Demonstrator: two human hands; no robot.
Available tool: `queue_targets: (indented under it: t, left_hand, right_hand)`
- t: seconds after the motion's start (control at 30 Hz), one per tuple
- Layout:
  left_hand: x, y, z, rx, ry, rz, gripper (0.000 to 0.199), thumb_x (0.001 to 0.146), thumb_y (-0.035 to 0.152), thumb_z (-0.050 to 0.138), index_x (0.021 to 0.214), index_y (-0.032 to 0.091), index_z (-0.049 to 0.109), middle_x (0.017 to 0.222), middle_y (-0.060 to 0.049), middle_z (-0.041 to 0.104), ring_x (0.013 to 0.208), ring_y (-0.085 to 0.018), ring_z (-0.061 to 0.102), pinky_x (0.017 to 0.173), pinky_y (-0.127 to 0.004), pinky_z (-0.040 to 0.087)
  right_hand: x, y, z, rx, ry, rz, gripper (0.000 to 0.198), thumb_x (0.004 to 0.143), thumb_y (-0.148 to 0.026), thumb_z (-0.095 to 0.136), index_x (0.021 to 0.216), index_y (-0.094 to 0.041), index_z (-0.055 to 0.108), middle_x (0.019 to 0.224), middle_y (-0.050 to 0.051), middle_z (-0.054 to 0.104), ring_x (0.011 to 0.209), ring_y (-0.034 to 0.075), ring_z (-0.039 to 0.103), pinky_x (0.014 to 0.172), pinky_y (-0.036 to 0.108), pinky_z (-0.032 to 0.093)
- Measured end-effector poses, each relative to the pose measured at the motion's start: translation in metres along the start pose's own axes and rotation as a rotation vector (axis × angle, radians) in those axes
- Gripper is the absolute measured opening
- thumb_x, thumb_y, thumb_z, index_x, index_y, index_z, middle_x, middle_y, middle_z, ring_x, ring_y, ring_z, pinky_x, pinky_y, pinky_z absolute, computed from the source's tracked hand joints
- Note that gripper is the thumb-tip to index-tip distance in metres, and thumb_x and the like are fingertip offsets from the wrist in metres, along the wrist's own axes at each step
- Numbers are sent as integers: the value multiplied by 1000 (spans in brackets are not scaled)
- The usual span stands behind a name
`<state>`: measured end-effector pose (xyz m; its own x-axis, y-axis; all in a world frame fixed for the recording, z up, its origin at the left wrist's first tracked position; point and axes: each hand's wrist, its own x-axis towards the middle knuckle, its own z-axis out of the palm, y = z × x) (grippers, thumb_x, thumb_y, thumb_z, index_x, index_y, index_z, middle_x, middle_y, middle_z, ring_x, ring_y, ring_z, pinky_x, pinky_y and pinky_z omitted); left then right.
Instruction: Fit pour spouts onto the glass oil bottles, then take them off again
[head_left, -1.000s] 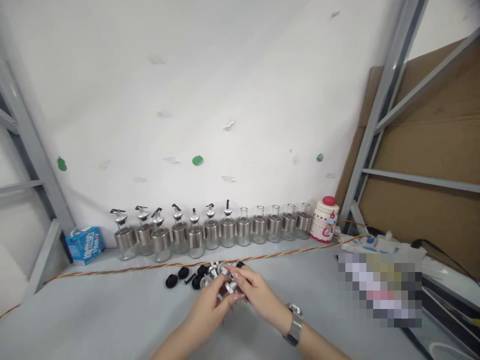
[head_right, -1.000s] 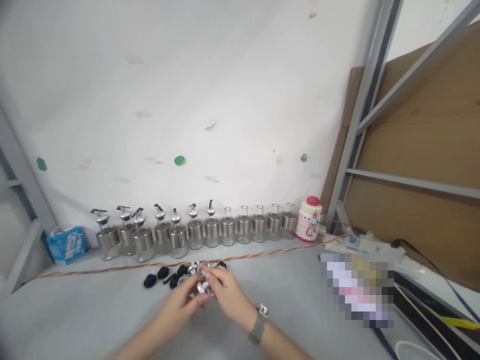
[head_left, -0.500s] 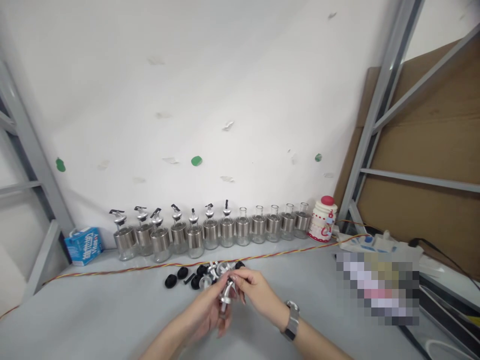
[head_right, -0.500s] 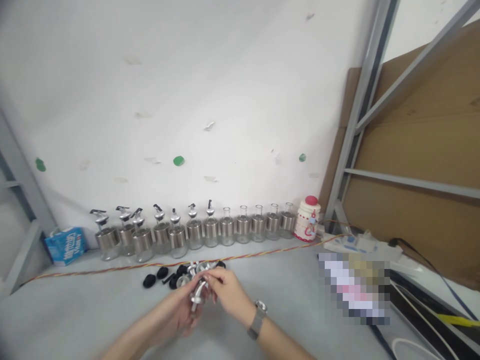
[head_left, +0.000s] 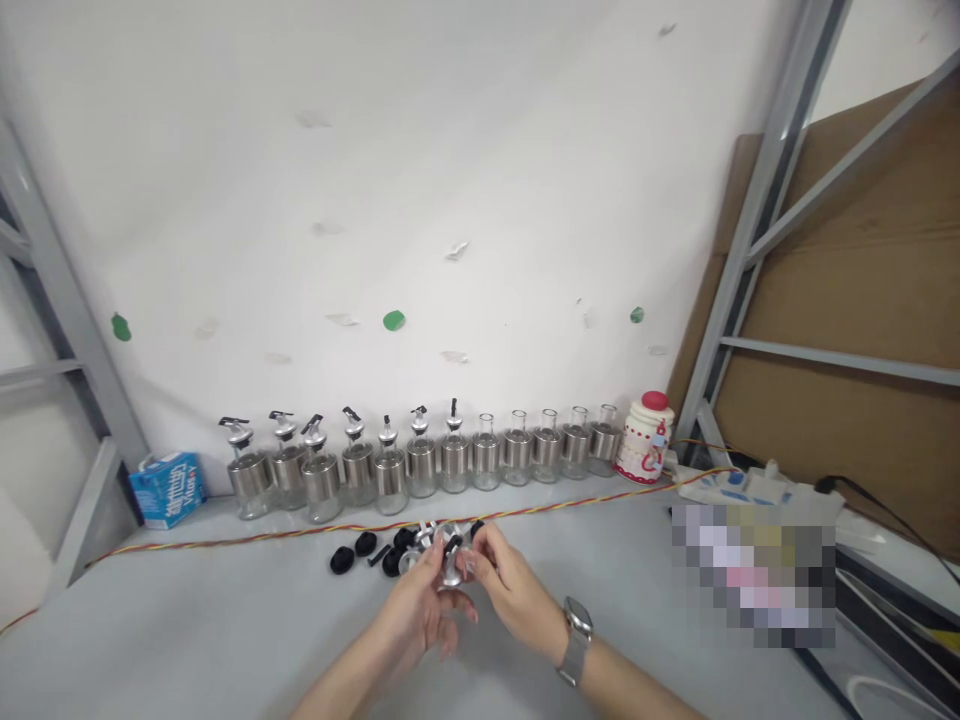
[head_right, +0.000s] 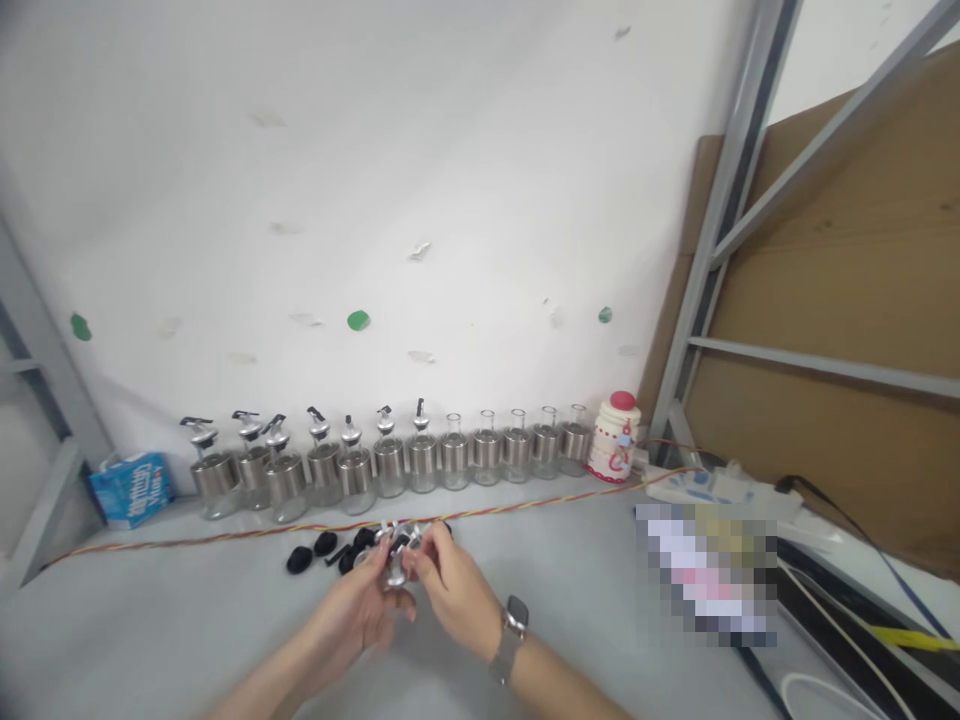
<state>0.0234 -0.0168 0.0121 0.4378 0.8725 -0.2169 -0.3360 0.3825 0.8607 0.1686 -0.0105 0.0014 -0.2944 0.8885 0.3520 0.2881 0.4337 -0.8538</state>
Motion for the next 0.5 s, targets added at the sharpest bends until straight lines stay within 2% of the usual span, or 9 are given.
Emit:
queue_targets:
  t: [0.1,0.23,0.33,0.5]
  left_hand:
    - [3,-5,-4,10,5,31,42,67,52,57,90,22,40,69,3,51,47,-13,55,26,-16,28]
    - [5,-5,-8,35,-15,62,40,66,56,55,80,21,40,54,7,46,33,-7,42,24,-14,23]
    - [3,0,-7,108,-27,23,40,69,59,49,74,20,42,47,8,43,30,-5,35,25,-14,20]
    - [-2,5,-1,239,46,-63,48,66,67,43,59,19,42,35,10,31,27,-3,22,28,-15,14]
  right_hand:
    - [-1,-1,-2,-132,-38,-8,20,86,-39,37,80,-20,39,68,-2,53,61,11,47,57,22,34]
    - [0,0,-3,-251,-74,-30,19,83,-38,43,79,-20,40,66,-3,49,58,11,43,54,21,31]
    - [0,-2,-3,-260,-97,-57,18,84,-37,42,79,-20,40,67,-3,49,59,11,44,55,21,32]
    - [-2,-4,-2,-259,-114,-91,16,86,-33,36,77,-21,39,64,-3,47,57,11,42,53,22,31]
